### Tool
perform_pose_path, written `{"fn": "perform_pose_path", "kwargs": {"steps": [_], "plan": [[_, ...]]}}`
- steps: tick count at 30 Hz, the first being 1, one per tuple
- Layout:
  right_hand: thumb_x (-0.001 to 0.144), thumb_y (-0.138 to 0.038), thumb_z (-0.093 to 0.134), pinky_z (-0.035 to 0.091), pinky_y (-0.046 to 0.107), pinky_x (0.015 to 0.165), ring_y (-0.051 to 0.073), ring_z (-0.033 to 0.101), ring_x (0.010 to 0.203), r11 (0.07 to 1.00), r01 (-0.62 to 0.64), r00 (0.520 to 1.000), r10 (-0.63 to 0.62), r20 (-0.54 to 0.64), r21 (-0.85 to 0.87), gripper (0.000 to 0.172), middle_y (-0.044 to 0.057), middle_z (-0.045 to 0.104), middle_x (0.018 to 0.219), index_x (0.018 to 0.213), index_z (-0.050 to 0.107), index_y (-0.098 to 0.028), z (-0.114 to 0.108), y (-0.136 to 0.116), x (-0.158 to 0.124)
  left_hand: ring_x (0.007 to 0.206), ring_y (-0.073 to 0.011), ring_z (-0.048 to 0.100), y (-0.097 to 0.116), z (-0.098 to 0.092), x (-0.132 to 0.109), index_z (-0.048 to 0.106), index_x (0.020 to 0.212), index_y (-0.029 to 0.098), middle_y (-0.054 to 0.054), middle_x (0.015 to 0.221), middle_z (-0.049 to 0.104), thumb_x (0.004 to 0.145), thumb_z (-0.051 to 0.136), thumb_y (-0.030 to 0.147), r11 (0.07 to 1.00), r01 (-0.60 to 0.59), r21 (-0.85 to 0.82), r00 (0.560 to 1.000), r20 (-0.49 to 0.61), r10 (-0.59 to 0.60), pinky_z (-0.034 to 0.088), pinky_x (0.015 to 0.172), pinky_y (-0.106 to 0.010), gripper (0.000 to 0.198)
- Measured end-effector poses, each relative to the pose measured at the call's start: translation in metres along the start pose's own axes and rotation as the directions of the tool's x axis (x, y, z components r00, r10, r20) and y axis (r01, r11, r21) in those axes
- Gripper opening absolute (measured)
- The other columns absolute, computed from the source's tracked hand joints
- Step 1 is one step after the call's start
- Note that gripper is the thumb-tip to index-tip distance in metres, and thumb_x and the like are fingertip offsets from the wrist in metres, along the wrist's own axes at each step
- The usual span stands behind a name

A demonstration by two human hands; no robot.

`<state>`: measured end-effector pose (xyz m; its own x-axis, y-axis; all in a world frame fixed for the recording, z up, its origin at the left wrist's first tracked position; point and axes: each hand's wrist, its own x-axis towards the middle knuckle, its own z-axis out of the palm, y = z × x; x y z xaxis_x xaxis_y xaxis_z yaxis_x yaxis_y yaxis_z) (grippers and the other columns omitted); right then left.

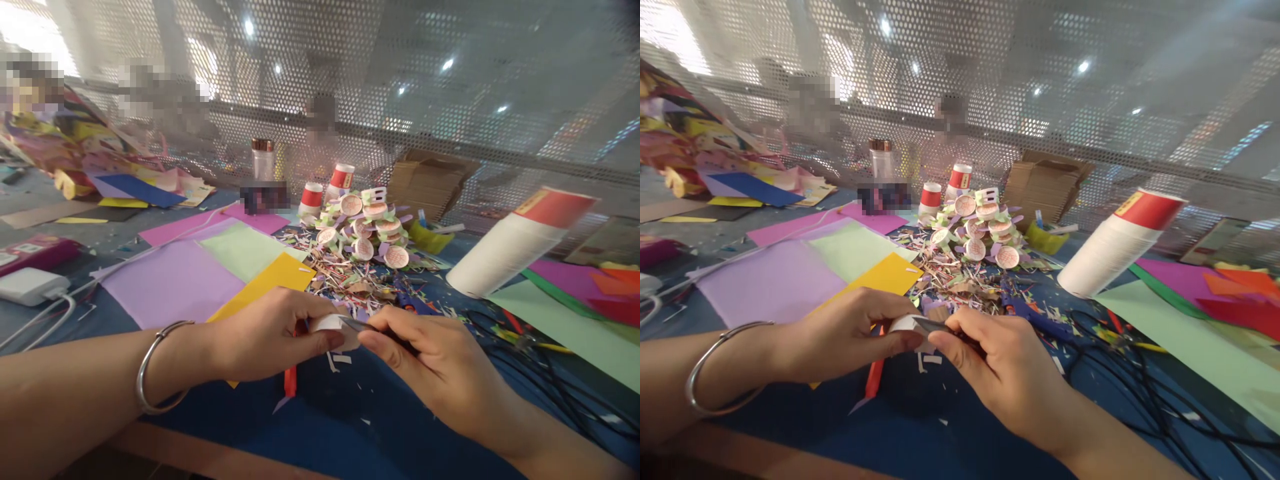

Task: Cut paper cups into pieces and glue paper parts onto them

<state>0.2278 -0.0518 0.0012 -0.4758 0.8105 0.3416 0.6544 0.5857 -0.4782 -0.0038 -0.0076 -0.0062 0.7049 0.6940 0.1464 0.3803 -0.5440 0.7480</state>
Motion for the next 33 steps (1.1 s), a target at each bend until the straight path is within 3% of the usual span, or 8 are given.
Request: {"fn": "perform_pose_path", "kwargs": {"steps": [7, 15, 20, 29, 33], "plan": [[0.1, -0.047, 0.053, 0.034, 0.023, 0.05, 0.01, 0.042, 0.055, 0.968, -0.176, 0.981, 0.187, -0.047, 0.178, 0.032, -0.006, 0.048, 0.063, 0.083, 0.062, -0.021, -0.003, 0.002, 0.006, 0.066, -0.01, 0.056, -0.003, 0.0, 0.001, 0.067, 0.092, 0.014, 0.0, 0.075, 0.063, 0.093, 0.061, 0.036, 0.961, 0.071, -0.267, 0.997, 0.049, -0.06, 0.043, 0.059, -0.021, 0.023], [0.099, -0.055, 0.051, 0.028, 0.024, 0.048, 0.008, 0.034, 0.054, 0.849, -0.319, 0.945, 0.317, 0.076, 0.422, 0.039, -0.005, 0.047, 0.066, 0.085, 0.064, -0.021, -0.002, 0.006, 0.01, 0.073, -0.0127, 0.068, -0.003, 0.001, 0.004, 0.062, 0.103, 0.01, -0.006, 0.087, 0.07, 0.089, 0.068, 0.029, 0.773, 0.195, -0.603, 0.98, 0.153, -0.128, 0.055, 0.063, -0.021, 0.024], [0.098, -0.058, 0.051, 0.02, 0.025, 0.044, 0.008, 0.026, 0.051, 0.762, -0.385, 0.922, 0.342, 0.18, 0.52, 0.043, -0.007, 0.036, 0.06, 0.086, 0.065, -0.02, 0.003, 0.01, 0.011, 0.071, -0.0105, 0.069, 0.0, 0.0, 0.005, 0.064, 0.099, 0.011, -0.004, 0.082, 0.071, 0.088, 0.069, 0.024, 0.681, 0.231, -0.695, 0.972, 0.203, -0.122, 0.055, 0.062, -0.016, 0.017], [0.095, -0.056, 0.059, 0.017, 0.023, 0.043, 0.007, 0.025, 0.051, 0.616, -0.421, 0.905, 0.328, 0.269, 0.665, 0.038, -0.007, 0.04, 0.062, 0.095, 0.065, -0.018, 0.008, 0.012, 0.008, 0.072, -0.0095, 0.068, 0.0, 0.0, 0.005, 0.072, 0.097, 0.011, -0.006, 0.085, 0.072, 0.087, 0.067, 0.02, 0.521, 0.306, -0.797, 0.949, 0.302, -0.095, 0.054, 0.065, -0.013, 0.014], [0.092, -0.052, 0.065, 0.017, 0.023, 0.043, 0.007, 0.026, 0.05, 0.624, -0.438, 0.897, 0.345, 0.275, 0.647, 0.034, -0.007, 0.044, 0.063, 0.097, 0.066, -0.019, 0.006, 0.009, 0.009, 0.078, -0.0124, 0.071, -0.001, -0.002, 0.005, 0.072, 0.098, 0.012, -0.007, 0.089, 0.072, 0.085, 0.069, 0.018, 0.467, 0.307, -0.83, 0.949, 0.303, -0.086, 0.056, 0.068, -0.016, 0.015]]}}
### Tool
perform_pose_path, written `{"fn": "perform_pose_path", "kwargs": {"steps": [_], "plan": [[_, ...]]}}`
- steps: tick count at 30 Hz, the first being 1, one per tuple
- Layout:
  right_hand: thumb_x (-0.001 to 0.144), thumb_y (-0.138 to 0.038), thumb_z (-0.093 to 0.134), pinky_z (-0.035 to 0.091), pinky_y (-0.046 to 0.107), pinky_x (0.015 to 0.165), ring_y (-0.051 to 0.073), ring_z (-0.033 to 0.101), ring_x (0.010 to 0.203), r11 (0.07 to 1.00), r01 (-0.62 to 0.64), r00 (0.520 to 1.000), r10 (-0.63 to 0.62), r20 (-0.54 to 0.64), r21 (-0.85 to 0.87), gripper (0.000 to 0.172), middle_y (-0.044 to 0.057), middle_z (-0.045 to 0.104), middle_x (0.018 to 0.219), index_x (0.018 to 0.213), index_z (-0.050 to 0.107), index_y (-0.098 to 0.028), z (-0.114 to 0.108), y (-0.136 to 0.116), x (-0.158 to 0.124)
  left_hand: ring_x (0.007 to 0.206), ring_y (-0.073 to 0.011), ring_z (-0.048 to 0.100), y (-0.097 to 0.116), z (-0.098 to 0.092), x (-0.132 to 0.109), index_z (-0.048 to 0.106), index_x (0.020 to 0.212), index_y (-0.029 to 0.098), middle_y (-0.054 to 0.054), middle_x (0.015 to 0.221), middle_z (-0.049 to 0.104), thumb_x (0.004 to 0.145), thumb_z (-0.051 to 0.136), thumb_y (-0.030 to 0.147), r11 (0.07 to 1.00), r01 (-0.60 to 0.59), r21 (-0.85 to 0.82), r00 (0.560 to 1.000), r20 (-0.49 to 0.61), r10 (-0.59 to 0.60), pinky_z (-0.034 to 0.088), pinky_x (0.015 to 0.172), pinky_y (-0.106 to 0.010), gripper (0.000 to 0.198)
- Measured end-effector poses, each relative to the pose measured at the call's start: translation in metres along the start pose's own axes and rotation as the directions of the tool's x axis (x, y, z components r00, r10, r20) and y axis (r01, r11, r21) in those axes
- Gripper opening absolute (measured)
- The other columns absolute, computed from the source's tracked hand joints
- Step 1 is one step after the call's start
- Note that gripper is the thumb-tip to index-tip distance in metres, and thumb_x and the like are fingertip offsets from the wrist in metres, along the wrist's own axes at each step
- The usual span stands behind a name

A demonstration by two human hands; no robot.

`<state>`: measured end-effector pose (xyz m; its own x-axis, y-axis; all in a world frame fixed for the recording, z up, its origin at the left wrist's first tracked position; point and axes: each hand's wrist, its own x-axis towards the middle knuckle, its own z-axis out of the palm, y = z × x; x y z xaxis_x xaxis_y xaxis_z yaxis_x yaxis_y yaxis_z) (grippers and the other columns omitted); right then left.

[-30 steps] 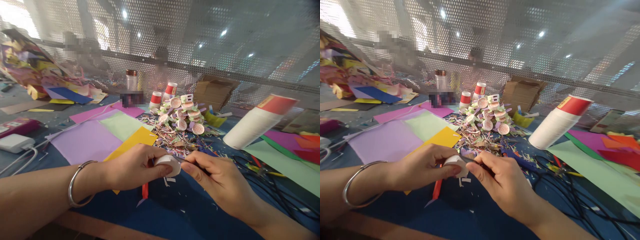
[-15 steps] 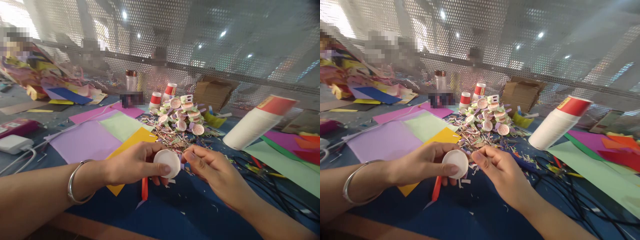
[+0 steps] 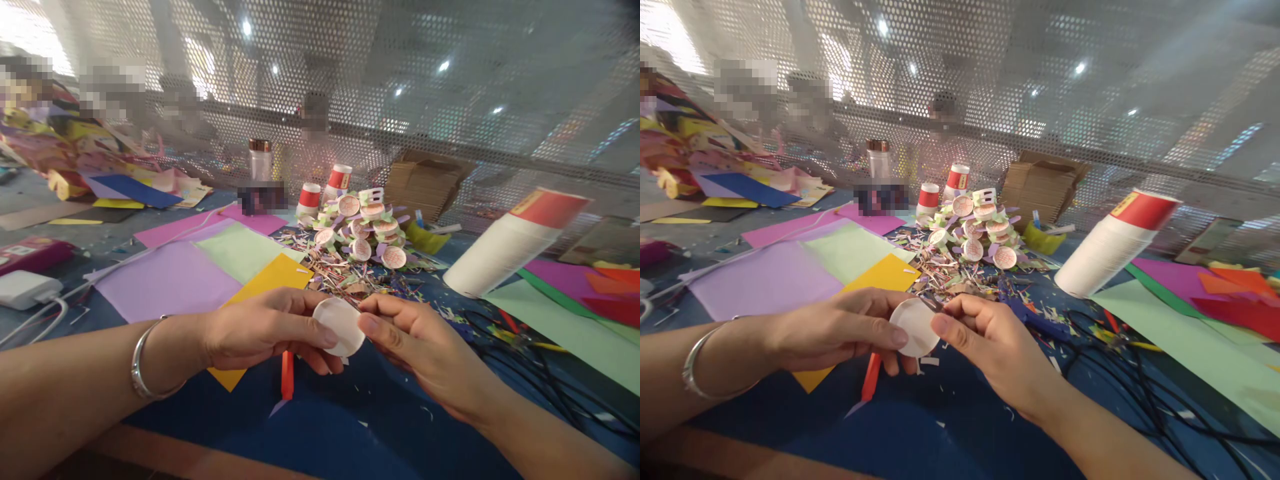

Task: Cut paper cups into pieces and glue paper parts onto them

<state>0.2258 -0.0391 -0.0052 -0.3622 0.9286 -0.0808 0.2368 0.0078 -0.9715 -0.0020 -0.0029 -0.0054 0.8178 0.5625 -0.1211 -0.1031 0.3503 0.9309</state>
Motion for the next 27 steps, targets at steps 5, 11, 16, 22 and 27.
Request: {"fn": "perform_pose_path", "kwargs": {"steps": [5, 11, 16, 22, 27], "plan": [[0.09, -0.051, 0.068, 0.022, 0.022, 0.043, 0.008, 0.031, 0.05, 0.999, 0.022, 0.999, -0.024, -0.035, -0.044, 0.033, -0.006, 0.046, 0.063, 0.095, 0.066, -0.019, 0.001, -0.003, 0.001, 0.082, -0.0166, 0.074, -0.001, -0.003, 0.0, 0.073, 0.102, 0.011, -0.011, 0.095, 0.073, 0.092, 0.062, 0.024, 0.998, -0.009, -0.065, 0.999, 0.03, 0.011, 0.059, 0.073, -0.02, 0.02], [0.094, -0.055, 0.06, 0.031, 0.022, 0.048, 0.008, 0.036, 0.052, 0.99, 0.052, 0.994, -0.064, -0.087, -0.13, 0.035, -0.006, 0.05, 0.064, 0.093, 0.066, -0.02, -0.004, -0.006, 0.003, 0.078, -0.0161, 0.073, 0.0, -0.004, 0.001, 0.073, 0.102, 0.008, -0.013, 0.09, 0.074, 0.094, 0.06, 0.029, 1.0, -0.005, -0.019, 1.0, -0.03, 0.005, 0.059, 0.067, -0.019, 0.025], [0.094, -0.058, 0.056, 0.041, 0.025, 0.059, 0.014, 0.057, 0.067, 0.853, 0.023, 0.99, -0.093, -0.108, -0.522, 0.038, -0.001, 0.064, 0.075, 0.09, 0.066, -0.021, -0.01, -0.009, 0.003, 0.07, -0.015, 0.073, 0.004, -0.011, 0.003, 0.067, 0.098, 0.01, -0.009, 0.086, 0.073, 0.091, 0.066, 0.032, 0.976, -0.115, 0.185, 0.952, -0.26, 0.161, 0.057, 0.06, -0.019, 0.024], [0.093, -0.043, 0.062, 0.04, 0.027, 0.053, 0.018, 0.065, 0.061, 0.514, 0.043, 0.998, -0.068, 0.009, -0.857, 0.027, 0.001, 0.071, 0.071, 0.109, 0.069, -0.022, -0.003, 0.0, 0.0, 0.063, -0.0125, 0.067, 0.007, -0.02, 0.004, 0.063, 0.101, 0.012, -0.006, 0.081, 0.071, 0.088, 0.069, 0.045, 0.857, -0.099, 0.506, 0.874, -0.368, 0.318, 0.049, 0.049, -0.019, 0.036], [0.093, -0.035, 0.062, 0.047, 0.03, 0.059, 0.022, 0.071, 0.065, 0.384, 0.05, 0.995, -0.096, 0.014, -0.922, 0.028, 0.003, 0.074, 0.076, 0.118, 0.068, -0.023, 0.001, 0.002, -0.002, 0.065, -0.011, 0.064, 0.006, -0.021, 0.004, 0.056, 0.124, 0.015, -0.003, 0.085, 0.071, 0.091, 0.066, 0.034, 0.848, -0.132, 0.514, 0.873, -0.345, 0.345, 0.05, 0.053, -0.02, 0.04]]}}
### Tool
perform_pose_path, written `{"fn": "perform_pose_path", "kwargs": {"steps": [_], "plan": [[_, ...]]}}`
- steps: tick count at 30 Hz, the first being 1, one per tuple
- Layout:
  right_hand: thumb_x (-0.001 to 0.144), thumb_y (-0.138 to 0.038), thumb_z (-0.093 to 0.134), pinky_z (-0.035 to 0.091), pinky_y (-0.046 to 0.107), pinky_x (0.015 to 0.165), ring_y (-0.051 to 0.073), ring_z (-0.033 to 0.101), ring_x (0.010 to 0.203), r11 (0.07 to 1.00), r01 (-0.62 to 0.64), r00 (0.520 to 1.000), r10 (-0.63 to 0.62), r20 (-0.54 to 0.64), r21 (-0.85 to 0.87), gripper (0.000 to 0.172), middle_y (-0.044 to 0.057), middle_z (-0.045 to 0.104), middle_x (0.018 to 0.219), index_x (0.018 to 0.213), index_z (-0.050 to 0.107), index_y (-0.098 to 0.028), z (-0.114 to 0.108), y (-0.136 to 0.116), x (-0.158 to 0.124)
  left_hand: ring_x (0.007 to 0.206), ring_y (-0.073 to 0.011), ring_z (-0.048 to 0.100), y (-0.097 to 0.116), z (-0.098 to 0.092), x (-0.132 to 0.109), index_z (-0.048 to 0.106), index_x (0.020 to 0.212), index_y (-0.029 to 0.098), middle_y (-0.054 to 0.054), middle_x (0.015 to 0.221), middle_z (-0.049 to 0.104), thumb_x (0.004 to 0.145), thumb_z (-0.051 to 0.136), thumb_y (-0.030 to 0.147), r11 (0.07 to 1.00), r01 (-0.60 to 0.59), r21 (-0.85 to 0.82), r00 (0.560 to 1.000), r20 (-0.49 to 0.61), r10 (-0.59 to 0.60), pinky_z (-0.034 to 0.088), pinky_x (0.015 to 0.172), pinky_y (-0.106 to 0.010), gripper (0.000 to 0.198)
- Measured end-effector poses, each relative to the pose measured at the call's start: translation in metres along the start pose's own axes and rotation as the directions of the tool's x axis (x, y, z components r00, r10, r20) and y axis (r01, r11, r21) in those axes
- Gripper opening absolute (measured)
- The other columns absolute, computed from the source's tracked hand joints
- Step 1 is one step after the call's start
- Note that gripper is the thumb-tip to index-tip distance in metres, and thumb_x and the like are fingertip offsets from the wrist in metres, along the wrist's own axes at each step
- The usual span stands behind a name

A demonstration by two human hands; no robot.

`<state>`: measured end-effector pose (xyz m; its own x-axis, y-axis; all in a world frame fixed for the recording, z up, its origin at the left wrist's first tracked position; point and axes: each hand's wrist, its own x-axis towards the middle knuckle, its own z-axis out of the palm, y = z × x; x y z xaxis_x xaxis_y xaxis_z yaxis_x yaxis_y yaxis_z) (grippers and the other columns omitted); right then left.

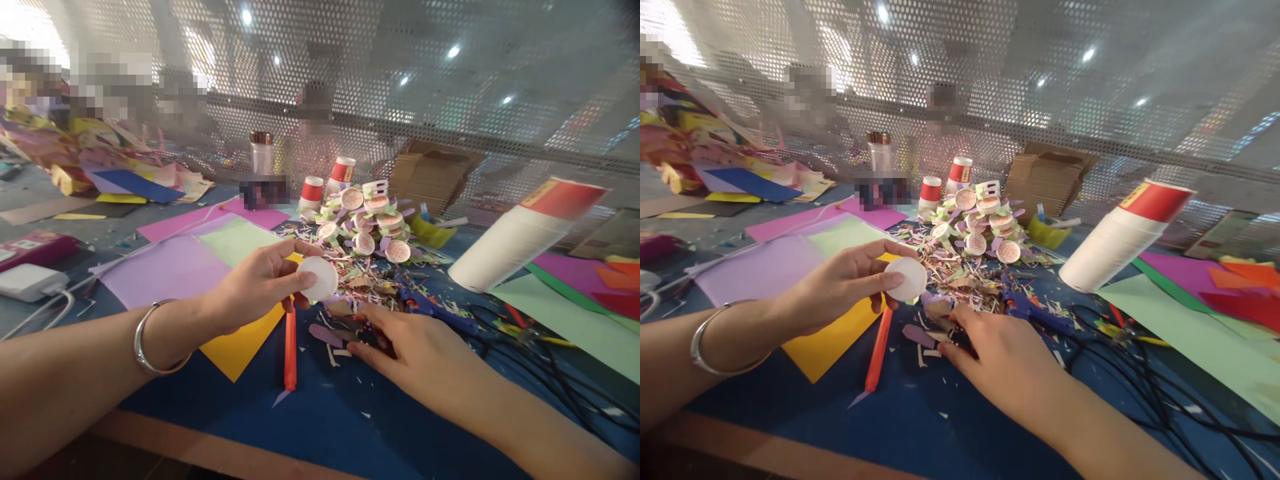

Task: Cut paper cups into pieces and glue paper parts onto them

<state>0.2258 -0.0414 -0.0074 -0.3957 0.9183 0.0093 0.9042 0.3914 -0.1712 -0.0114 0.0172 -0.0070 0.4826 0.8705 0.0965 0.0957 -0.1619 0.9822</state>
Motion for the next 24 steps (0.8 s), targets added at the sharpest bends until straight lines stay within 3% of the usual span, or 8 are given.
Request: {"fn": "perform_pose_path", "kwargs": {"steps": [4, 8, 11, 17, 21, 24], "plan": [[0.095, -0.034, 0.06, 0.052, 0.032, 0.061, 0.024, 0.074, 0.074, 1.0, 0.003, 1.0, -0.003, 0.013, -0.002, 0.031, 0.005, 0.078, 0.089, 0.123, 0.066, -0.024, 0.0, 0.0016, -0.0015, 0.062, -0.0101, 0.062, -0.0018, -0.0013, 0.0016, 0.057, 0.127, 0.013, -0.003, 0.083, 0.069, 0.091, 0.064, 0.026, 0.999, -0.05, 0.02, 0.998, -0.029, 0.05, 0.051, 0.058, -0.022, 0.039], [0.095, -0.041, 0.061, 0.057, 0.039, 0.074, 0.028, 0.075, 0.088, 0.998, 0.067, 0.998, -0.067, -0.01, -0.01, 0.03, 0.006, 0.078, 0.103, 0.12, 0.068, -0.025, 0.0016, 0.0063, -0.0032, 0.064, -0.0096, 0.06, -0.0024, -0.0024, 0.0022, 0.061, 0.125, 0.013, -0.005, 0.09, 0.07, 0.093, 0.062, 0.027, 0.997, -0.063, 0.034, 0.997, -0.049, 0.065, 0.05, 0.059, -0.023, 0.035], [0.094, -0.047, 0.062, 0.056, 0.04, 0.07, 0.029, 0.076, 0.082, 0.992, 0.104, 0.993, -0.108, -0.047, -0.074, 0.029, 0.006, 0.078, 0.094, 0.107, 0.071, -0.024, 0.0023, 0.0084, -0.0047, 0.073, -0.011, 0.061, -0.0018, -0.0006, 0.0008, 0.058, 0.125, 0.012, -0.005, 0.094, 0.069, 0.09, 0.066, 0.026, 0.999, -0.023, -0.041, 1.0, 0.016, 0.023, 0.05, 0.065, -0.024, 0.038], [0.097, -0.043, 0.057, 0.051, 0.038, 0.061, 0.029, 0.075, 0.076, 0.971, 0.152, 0.967, -0.185, -0.177, -0.183, 0.024, 0.005, 0.076, 0.085, 0.096, 0.069, -0.022, 0.0011, 0.0067, -0.0059, 0.095, -0.0174, 0.065, -0.0054, 0.0034, -0.0017, 0.053, 0.126, 0.013, -0.008, 0.106, 0.069, 0.076, 0.08, 0.018, 0.99, -0.001, -0.138, 0.993, 0.12, 0.018, 0.051, 0.083, -0.03, 0.057], [0.098, -0.034, 0.056, 0.048, 0.034, 0.057, 0.025, 0.074, 0.069, 0.975, 0.15, 0.968, -0.179, -0.175, -0.164, 0.02, 0.003, 0.076, 0.078, 0.089, 0.069, -0.022, 0.002, 0.0084, -0.0045, 0.096, -0.0178, 0.066, -0.0073, 0.0032, -0.0025, 0.051, 0.128, 0.015, -0.008, 0.106, 0.07, 0.078, 0.078, 0.017, 0.994, -0.062, -0.087, 0.992, 0.105, 0.071, 0.053, 0.085, -0.032, 0.057], [0.099, -0.032, 0.053, 0.048, 0.033, 0.061, 0.025, 0.074, 0.072, 0.983, 0.139, 0.968, -0.16, -0.192, -0.121, 0.021, 0.004, 0.076, 0.081, 0.092, 0.07, -0.021, 0.0022, 0.0093, -0.0033, 0.092, -0.0187, 0.068, -0.006, 0.0023, -0.0036, 0.051, 0.132, 0.015, -0.008, 0.105, 0.071, 0.08, 0.076, 0.021, 0.993, -0.107, 0.059, 0.991, 0.091, 0.101, 0.054, 0.081, -0.033, 0.058]]}}
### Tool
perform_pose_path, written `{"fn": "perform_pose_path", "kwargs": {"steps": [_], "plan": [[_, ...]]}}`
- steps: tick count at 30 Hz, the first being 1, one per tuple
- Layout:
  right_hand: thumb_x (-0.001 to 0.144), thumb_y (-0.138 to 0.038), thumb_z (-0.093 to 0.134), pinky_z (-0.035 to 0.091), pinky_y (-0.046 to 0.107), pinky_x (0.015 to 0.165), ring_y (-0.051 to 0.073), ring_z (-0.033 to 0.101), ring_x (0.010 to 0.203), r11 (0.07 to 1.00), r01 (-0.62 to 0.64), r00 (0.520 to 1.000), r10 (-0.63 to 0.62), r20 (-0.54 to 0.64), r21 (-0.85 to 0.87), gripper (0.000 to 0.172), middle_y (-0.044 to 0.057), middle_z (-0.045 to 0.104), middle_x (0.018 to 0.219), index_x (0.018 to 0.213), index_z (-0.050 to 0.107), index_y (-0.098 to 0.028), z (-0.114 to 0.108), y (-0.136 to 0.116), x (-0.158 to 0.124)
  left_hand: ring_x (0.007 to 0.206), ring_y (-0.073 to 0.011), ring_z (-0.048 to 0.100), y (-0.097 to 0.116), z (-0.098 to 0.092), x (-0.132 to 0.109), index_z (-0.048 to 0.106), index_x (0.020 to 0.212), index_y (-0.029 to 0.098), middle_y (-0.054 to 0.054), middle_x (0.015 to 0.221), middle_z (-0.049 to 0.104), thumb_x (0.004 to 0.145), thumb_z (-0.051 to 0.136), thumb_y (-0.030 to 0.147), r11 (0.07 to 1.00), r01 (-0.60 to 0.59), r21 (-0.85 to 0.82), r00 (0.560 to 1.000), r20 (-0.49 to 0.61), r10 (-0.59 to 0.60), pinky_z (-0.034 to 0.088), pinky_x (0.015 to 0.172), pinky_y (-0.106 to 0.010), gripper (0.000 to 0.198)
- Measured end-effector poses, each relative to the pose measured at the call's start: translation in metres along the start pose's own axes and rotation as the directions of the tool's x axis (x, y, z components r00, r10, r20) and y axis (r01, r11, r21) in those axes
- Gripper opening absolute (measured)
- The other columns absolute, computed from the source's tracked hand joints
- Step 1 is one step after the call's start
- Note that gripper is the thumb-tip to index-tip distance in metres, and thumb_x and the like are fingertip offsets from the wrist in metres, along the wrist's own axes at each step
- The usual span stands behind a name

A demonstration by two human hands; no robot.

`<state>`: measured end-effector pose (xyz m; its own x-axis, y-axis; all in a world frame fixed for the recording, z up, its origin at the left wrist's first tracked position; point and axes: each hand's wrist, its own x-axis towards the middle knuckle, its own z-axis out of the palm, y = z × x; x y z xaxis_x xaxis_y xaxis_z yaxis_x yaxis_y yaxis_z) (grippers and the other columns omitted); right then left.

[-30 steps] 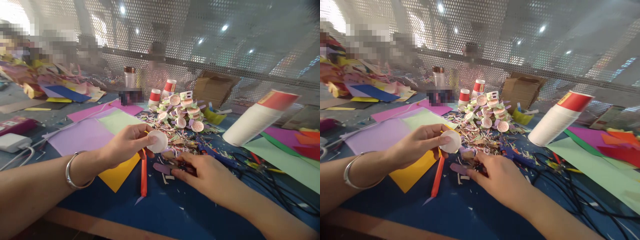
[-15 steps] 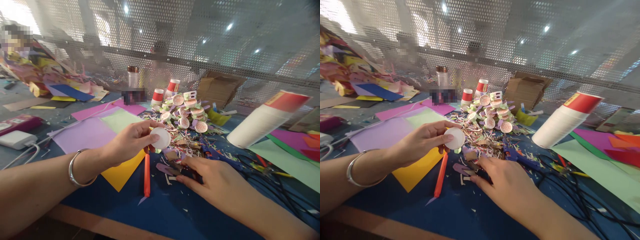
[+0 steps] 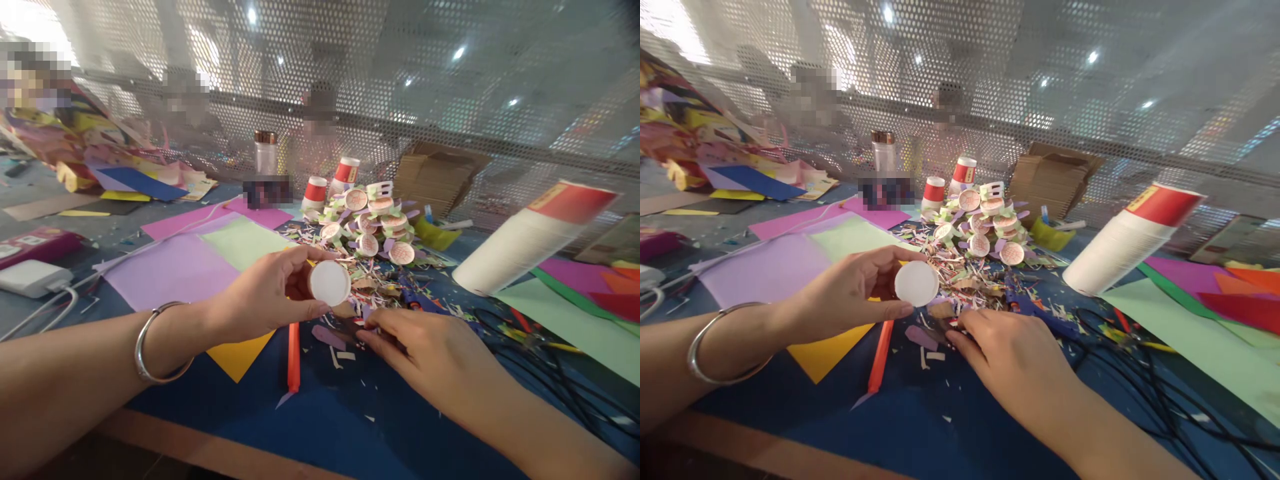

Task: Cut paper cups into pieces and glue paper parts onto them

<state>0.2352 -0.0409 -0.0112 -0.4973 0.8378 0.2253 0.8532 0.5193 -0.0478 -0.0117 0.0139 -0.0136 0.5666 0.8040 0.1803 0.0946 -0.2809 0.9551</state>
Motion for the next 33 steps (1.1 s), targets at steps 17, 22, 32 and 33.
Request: {"fn": "perform_pose_path", "kwargs": {"steps": [17, 22, 32, 33], "plan": [[0.102, -0.028, 0.048, 0.043, 0.024, 0.056, 0.011, 0.056, 0.057, 0.851, -0.039, 0.986, 0.119, -0.119, 0.524, 0.028, -0.002, 0.06, 0.068, 0.076, 0.056, -0.02, -0.006, -0.017, 0.007, 0.085, -0.0139, 0.068, 0.011, 0.013, -0.012, 0.052, 0.14, 0.019, -0.004, 0.102, 0.071, 0.083, 0.075, 0.02, 0.949, -0.215, 0.232, 0.969, 0.17, 0.178, 0.056, 0.078, -0.024, 0.062], [0.101, -0.026, 0.049, 0.037, 0.022, 0.051, 0.01, 0.046, 0.054, 0.856, 0.017, 0.982, 0.083, -0.171, 0.517, 0.031, -0.003, 0.053, 0.063, 0.072, 0.055, -0.019, -0.008, -0.019, 0.007, 0.107, -0.0217, 0.066, 0.009, 0.012, -0.01, 0.062, 0.128, 0.018, -0.01, 0.116, 0.066, 0.077, 0.083, 0.029, 0.929, -0.28, 0.242, 0.959, 0.121, 0.258, 0.059, 0.085, -0.028, 0.056], [0.099, -0.027, 0.048, 0.033, 0.023, 0.049, 0.01, 0.041, 0.054, 0.846, 0.002, 0.991, 0.07, -0.115, 0.533, 0.034, -0.004, 0.047, 0.06, 0.066, 0.049, -0.02, -0.006, -0.019, 0.004, 0.104, -0.0197, 0.071, 0.01, 0.016, -0.008, 0.062, 0.126, 0.016, -0.007, 0.111, 0.073, 0.075, 0.084, 0.021, 0.992, -0.056, -0.114, 0.971, 0.224, 0.08, 0.057, 0.096, -0.032, 0.055], [0.099, -0.027, 0.049, 0.033, 0.023, 0.048, 0.009, 0.04, 0.053, 0.839, -0.011, 0.991, 0.082, -0.106, 0.543, 0.033, -0.005, 0.046, 0.06, 0.066, 0.048, -0.02, -0.006, -0.019, 0.004, 0.105, -0.0202, 0.07, 0.01, 0.015, -0.008, 0.062, 0.128, 0.017, -0.007, 0.112, 0.073, 0.075, 0.085, 0.02, 0.991, -0.044, -0.124, 0.972, 0.225, 0.071, 0.057, 0.096, -0.033, 0.057]]}}
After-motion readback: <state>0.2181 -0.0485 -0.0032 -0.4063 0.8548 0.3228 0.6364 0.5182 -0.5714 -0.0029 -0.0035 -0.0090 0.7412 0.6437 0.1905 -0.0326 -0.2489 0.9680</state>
